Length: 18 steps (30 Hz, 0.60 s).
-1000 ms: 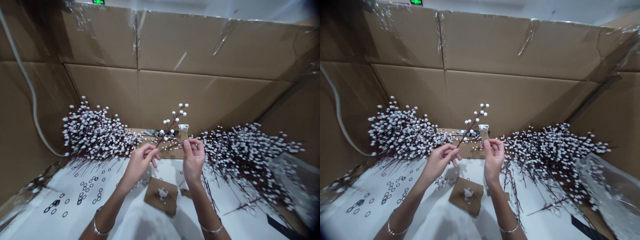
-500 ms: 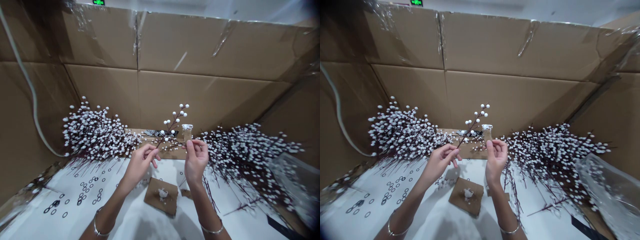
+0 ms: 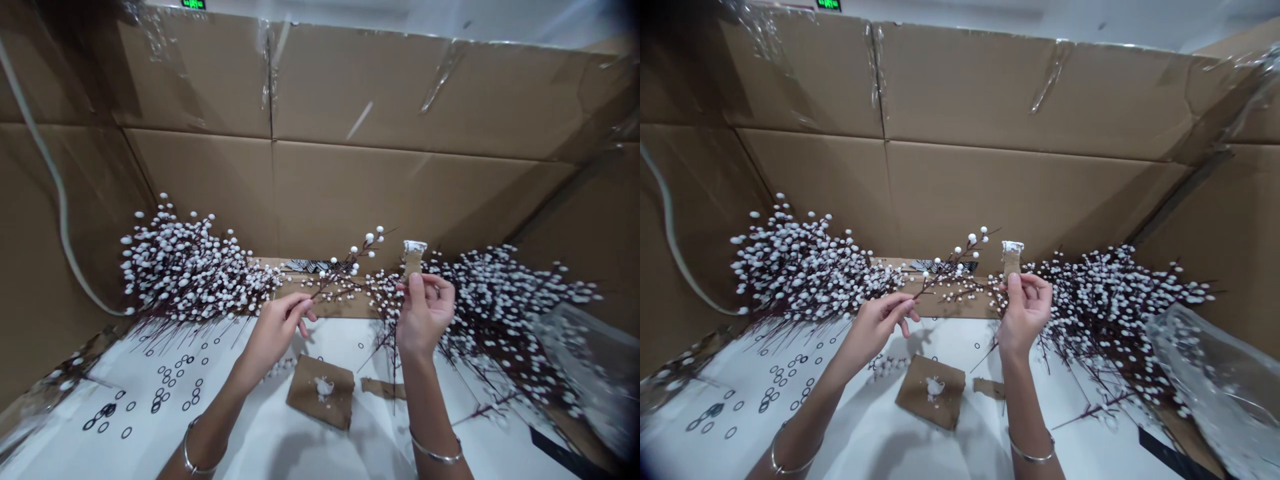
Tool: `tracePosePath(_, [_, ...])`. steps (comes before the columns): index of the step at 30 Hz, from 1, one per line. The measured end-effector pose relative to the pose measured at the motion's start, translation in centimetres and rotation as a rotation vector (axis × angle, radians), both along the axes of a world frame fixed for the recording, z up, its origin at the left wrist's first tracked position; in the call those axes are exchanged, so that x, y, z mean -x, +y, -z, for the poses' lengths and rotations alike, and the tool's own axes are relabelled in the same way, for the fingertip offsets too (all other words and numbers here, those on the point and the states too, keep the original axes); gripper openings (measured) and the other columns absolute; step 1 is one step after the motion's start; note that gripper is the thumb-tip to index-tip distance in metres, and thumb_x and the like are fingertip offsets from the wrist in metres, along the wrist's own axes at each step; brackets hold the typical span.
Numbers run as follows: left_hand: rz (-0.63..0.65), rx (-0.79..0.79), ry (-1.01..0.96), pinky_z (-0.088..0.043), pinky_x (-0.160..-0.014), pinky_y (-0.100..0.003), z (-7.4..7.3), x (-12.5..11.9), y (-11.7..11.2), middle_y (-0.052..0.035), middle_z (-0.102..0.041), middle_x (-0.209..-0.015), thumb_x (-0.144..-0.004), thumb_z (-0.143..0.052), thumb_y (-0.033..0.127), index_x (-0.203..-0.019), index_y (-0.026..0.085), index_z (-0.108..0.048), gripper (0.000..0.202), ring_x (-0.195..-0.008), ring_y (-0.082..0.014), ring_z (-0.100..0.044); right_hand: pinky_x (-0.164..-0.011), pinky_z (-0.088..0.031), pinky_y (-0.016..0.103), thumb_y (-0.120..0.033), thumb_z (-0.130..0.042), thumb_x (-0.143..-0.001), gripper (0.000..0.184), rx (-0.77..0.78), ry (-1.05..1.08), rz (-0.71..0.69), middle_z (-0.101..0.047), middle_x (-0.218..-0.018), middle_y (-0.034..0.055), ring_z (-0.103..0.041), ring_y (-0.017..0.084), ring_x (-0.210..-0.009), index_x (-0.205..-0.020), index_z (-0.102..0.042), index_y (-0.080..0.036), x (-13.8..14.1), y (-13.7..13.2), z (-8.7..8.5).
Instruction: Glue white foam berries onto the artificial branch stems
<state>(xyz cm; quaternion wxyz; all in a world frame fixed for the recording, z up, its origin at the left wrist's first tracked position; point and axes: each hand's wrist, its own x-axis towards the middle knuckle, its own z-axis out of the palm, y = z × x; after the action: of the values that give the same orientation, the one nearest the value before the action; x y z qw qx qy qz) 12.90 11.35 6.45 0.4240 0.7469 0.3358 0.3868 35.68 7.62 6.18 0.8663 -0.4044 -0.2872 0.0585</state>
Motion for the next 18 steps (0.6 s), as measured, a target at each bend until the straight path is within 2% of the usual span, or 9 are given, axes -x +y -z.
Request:
tracePosePath(6, [-0.001,0.0,0.003,-0.047,-0.065,-0.026,0.0,0.0,0.04,-0.0024,-0.072,-0.082,-0.096,-0.046,0.036,-0.099,0.019,-0.066,0.026,-0.056,-0.0142,-0.064,-0.065,-0.048,0.025,-0.034,-0.074,-0.076,0.029,0.11,-0.09,0.002,-0.06,-0.077,-0.0017,-0.061,0.01,-0.065,-0.09,-0.055,-0.018,0.47,0.06,0.36])
tracePosePath(18, [0.002,-0.008,0.009,-0.046,-0.067,-0.026,-0.04,0.05,-0.02,-0.0014,-0.071,-0.081,-0.097,-0.046,0.036,-0.098,0.02,-0.066,0.026,-0.057,-0.0135,-0.064,-0.067,-0.049,0.026,-0.034,-0.074,-0.077,0.028,0.116,-0.112,-0.02,-0.06,-0.079,-0.0014,-0.062,0.011,-0.067,-0.091,-0.056,-0.018,0.77,0.15,0.49])
